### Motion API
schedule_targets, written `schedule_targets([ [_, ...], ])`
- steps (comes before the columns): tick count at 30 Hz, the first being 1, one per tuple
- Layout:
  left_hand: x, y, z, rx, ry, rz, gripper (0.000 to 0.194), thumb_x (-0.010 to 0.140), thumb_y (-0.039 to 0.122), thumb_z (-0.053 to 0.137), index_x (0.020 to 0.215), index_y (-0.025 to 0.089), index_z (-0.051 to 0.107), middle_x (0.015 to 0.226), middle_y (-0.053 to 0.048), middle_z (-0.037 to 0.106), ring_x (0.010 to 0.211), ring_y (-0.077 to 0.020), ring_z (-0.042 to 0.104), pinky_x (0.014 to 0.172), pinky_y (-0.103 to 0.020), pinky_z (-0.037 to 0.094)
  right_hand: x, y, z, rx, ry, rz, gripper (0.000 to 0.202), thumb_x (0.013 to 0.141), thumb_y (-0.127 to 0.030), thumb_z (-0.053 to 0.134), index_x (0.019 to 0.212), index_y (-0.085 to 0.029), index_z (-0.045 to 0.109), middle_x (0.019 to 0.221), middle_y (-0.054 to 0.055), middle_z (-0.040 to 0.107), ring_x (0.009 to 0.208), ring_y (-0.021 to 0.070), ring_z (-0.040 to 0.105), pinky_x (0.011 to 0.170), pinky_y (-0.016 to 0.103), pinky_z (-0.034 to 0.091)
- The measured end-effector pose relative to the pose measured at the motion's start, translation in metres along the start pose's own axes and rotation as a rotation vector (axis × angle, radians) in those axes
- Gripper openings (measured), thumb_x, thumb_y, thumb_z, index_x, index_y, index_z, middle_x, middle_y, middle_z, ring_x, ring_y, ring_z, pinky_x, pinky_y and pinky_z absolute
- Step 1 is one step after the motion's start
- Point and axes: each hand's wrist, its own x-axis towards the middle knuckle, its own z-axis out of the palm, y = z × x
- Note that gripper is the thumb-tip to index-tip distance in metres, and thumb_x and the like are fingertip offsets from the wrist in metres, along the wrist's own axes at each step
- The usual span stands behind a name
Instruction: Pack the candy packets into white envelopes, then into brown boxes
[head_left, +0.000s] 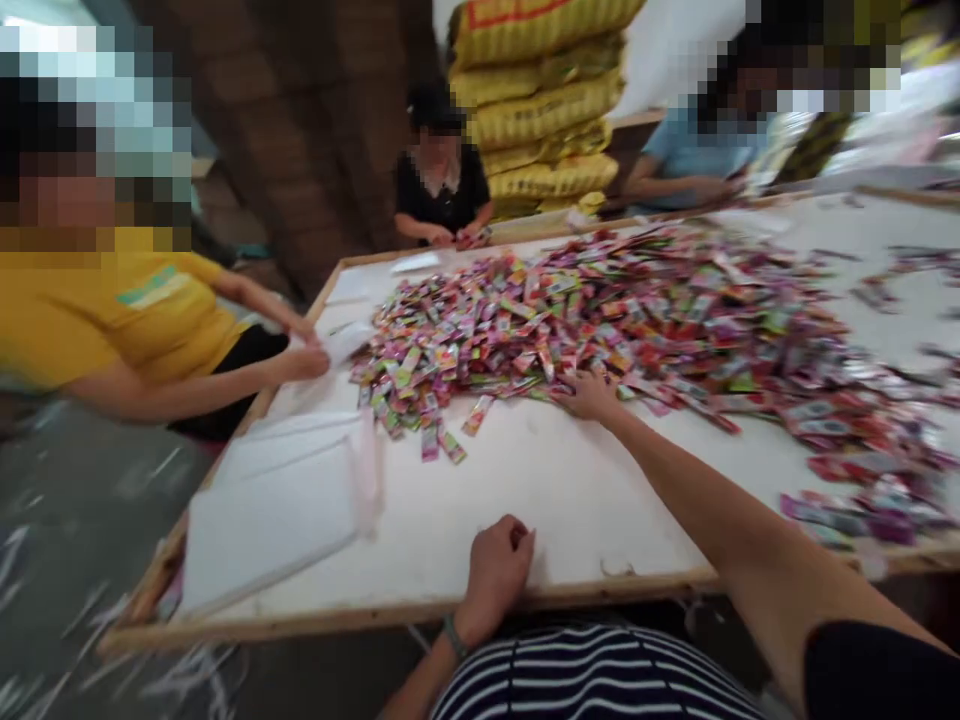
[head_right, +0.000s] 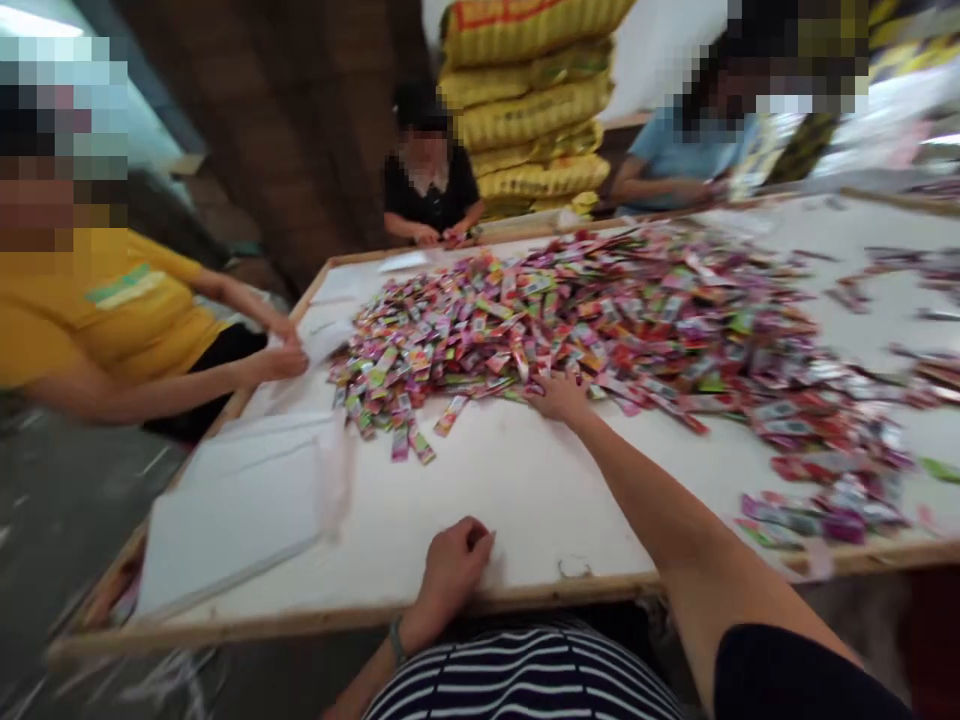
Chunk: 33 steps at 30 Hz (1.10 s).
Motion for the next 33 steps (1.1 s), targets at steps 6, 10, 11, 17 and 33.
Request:
schedule_targets([
  [6,0.000,-0.005,-0.010,-0.125,0.013,-0.002,0.020,0.084,0.027,0.057,0.097,0.019,0.070,0.085,-0.002,0.073,0.073,-0.0154,0.064,0.070,-0.027,0.047,-0.092,-0.044,0.049,-0.112,0.013,-0.441,0.043,0.098,-0.038,0.044,0.140,-0.031,0.051,0.143,0.011,0.050,0.140,0.0331,0.030,0.107,0.061,0.024],
  [10,0.011,-0.020,-0.054,0.069,0.343,0.019,0.030,0.088,0.024,0.055,0.116,0.015,0.064,0.110,-0.009,0.070,0.088,-0.0190,0.065,0.085,-0.033,0.051,-0.125,-0.047,0.043,-0.045,0.091,-0.567,0.034,0.097,-0.032,0.048,0.129,-0.031,0.060,0.138,0.009,0.056,0.134,0.0343,0.035,0.103,0.057,0.027],
  [11,0.018,-0.024,-0.064,0.157,0.425,0.061,0.033,0.090,0.026,0.054,0.119,0.014,0.062,0.115,-0.011,0.069,0.096,-0.0218,0.063,0.090,-0.036,0.050,-0.127,-0.045,0.040,-0.002,0.092,-0.609,0.032,0.097,-0.028,0.048,0.125,-0.029,0.063,0.133,0.009,0.059,0.128,0.0321,0.042,0.100,0.053,0.031],
  [17,0.052,-0.042,-0.081,0.537,0.264,0.288,0.045,0.088,0.020,0.056,0.132,0.010,0.056,0.135,-0.013,0.059,0.120,-0.0303,0.051,0.104,-0.044,0.042,-0.129,-0.039,0.026,0.292,0.123,-0.786,0.024,0.097,-0.023,0.047,0.109,-0.018,0.068,0.096,0.009,0.071,0.090,0.0199,0.058,0.085,0.034,0.047],
  [33,0.081,0.012,-0.059,0.717,0.101,0.578,0.029,0.088,0.006,0.043,0.088,0.014,0.071,0.084,-0.009,0.067,0.092,-0.0253,0.054,0.086,-0.038,0.047,-0.101,0.001,0.012,0.540,0.470,0.133,0.036,0.089,-0.043,0.048,0.104,-0.017,0.069,0.115,0.016,0.062,0.110,0.0289,0.056,0.092,0.046,0.046],
])
